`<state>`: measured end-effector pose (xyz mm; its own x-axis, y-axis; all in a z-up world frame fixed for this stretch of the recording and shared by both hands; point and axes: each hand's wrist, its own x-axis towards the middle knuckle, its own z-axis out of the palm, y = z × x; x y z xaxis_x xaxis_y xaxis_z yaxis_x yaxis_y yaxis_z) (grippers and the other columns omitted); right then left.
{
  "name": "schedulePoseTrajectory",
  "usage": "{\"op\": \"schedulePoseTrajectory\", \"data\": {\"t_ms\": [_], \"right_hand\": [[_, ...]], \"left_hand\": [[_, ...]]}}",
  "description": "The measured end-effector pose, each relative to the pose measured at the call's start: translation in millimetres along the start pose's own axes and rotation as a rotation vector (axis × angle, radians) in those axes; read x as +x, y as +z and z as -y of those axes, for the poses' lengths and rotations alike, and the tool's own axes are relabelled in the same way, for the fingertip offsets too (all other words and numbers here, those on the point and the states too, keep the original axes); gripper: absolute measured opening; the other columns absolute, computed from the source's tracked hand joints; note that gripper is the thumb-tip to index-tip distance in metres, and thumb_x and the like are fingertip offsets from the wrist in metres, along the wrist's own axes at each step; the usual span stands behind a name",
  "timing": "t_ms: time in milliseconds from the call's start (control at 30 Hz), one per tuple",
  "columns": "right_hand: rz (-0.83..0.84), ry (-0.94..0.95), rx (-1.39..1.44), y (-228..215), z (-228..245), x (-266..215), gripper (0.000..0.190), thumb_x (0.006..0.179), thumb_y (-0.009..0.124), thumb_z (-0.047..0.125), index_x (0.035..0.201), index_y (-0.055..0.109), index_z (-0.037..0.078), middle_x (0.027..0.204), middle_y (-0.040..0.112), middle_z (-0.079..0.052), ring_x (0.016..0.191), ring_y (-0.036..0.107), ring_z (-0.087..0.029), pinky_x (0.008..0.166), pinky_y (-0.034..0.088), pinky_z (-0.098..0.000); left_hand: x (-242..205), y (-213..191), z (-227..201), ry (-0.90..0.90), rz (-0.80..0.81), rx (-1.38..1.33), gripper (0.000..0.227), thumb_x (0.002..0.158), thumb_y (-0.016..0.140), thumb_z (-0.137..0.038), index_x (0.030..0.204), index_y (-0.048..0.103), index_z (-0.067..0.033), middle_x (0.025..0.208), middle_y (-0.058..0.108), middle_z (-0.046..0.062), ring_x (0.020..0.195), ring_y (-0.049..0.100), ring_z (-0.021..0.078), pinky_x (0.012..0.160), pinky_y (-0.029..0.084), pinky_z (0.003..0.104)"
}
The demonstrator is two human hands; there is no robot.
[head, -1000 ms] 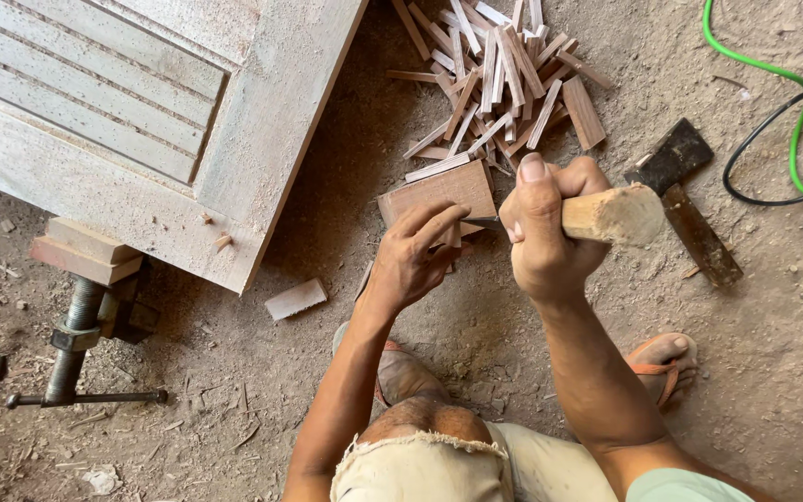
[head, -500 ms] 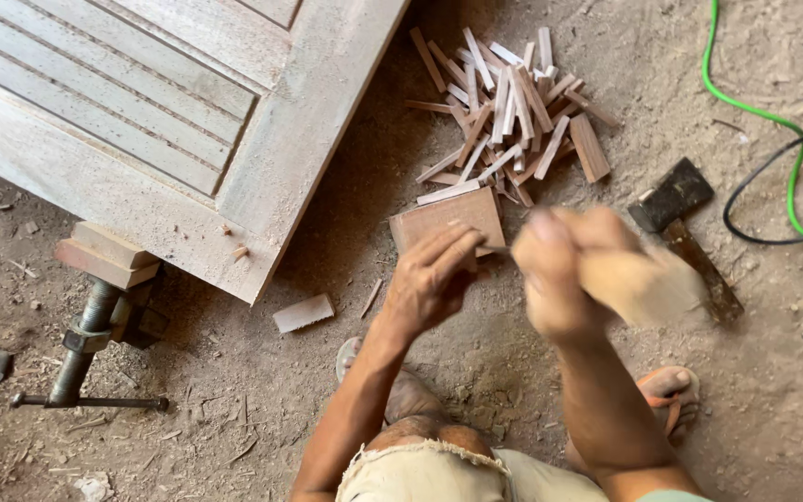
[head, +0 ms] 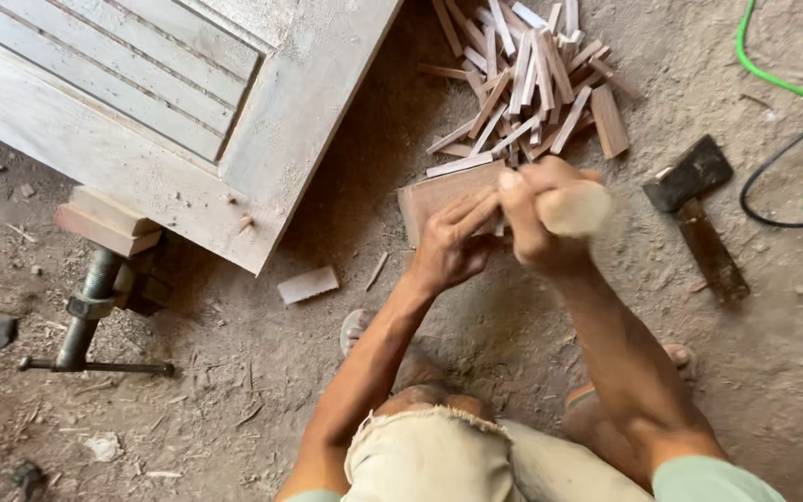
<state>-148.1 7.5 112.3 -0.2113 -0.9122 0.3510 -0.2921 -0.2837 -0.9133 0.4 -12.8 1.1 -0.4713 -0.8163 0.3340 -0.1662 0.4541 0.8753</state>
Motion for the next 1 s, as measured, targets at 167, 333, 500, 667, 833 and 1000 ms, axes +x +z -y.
{"op": "schedulePoseTrajectory", "data": {"t_ms": [167, 333, 500, 667, 833, 1000], "right_hand": [[-0.033, -0.121, 0.048, 2.9, -86.4, -21.0, 0.029, 0.101, 0.058, 0.003, 0.08, 0.04, 0.012, 0.06, 0.046, 0.003, 0.046, 0.039, -0.007, 0.043, 0.033, -0.0289], [-0.086, -0.118, 0.183, 27.3, -127.3, -25.5, 0.027, 0.101, 0.055, 0.003, 0.08, 0.04, 0.011, 0.06, 0.046, 0.001, 0.048, 0.04, -0.009, 0.04, 0.033, -0.0286], [-0.39, -0.247, 0.271, 25.8, -123.6, -3.3, 0.028, 0.097, 0.057, 0.003, 0.076, 0.04, 0.012, 0.053, 0.046, -0.001, 0.039, 0.04, -0.01, 0.036, 0.036, -0.0278], [-0.358, -0.096, 0.241, -13.3, -107.9, -11.5, 0.033, 0.103, 0.057, 0.003, 0.079, 0.037, 0.013, 0.055, 0.041, 0.001, 0.038, 0.033, -0.007, 0.035, 0.031, -0.0262], [-0.277, 0.078, 0.453, -18.0, -64.4, -23.5, 0.025, 0.105, 0.053, 0.001, 0.088, 0.036, 0.009, 0.056, 0.037, -0.001, 0.041, 0.029, -0.005, 0.036, 0.029, -0.0252], [-0.245, 0.093, 0.55, -3.6, -28.5, -7.8, 0.024, 0.106, 0.051, 0.001, 0.09, 0.036, 0.009, 0.057, 0.035, -0.001, 0.044, 0.027, -0.006, 0.039, 0.031, -0.0253]], "left_hand": [[-3.5, -4.4, 8.5, 0.025, 0.034, 0.03, 0.07, 0.076, 0.074, 0.004, 0.142, 0.058, -0.0082, 0.137, 0.067, 0.019, 0.125, 0.069, 0.0353, 0.108, 0.058, 0.041], [-2.6, 3.6, 29.0, -0.087, 0.001, -0.016, 0.073, 0.087, 0.072, 0.002, 0.154, 0.043, -0.0062, 0.13, 0.066, 0.021, 0.116, 0.069, 0.0352, 0.103, 0.058, 0.041], [-20.8, 10.9, 33.5, -0.404, -0.091, -0.051, 0.061, 0.101, 0.07, -0.003, 0.156, 0.048, -0.0142, 0.105, 0.079, 0.01, 0.076, 0.07, 0.0231, 0.073, 0.059, 0.037], [-27.9, 12.3, 40.8, -0.215, -0.153, -0.065, 0.063, 0.097, 0.072, -0.007, 0.154, 0.046, -0.0189, 0.127, 0.074, 0.007, 0.098, 0.077, 0.0186, 0.09, 0.068, 0.034], [-21.2, 14.0, 45.9, -0.131, -0.129, -0.025, 0.07, 0.091, 0.078, -0.004, 0.153, 0.049, -0.0197, 0.127, 0.074, 0.006, 0.107, 0.077, 0.0206, 0.097, 0.065, 0.036], [-17.9, 4.4, 37.1, -0.136, -0.108, -0.033, 0.072, 0.088, 0.076, 0.003, 0.152, 0.05, -0.0167, 0.125, 0.075, 0.007, 0.107, 0.077, 0.0215, 0.096, 0.064, 0.035]]}}
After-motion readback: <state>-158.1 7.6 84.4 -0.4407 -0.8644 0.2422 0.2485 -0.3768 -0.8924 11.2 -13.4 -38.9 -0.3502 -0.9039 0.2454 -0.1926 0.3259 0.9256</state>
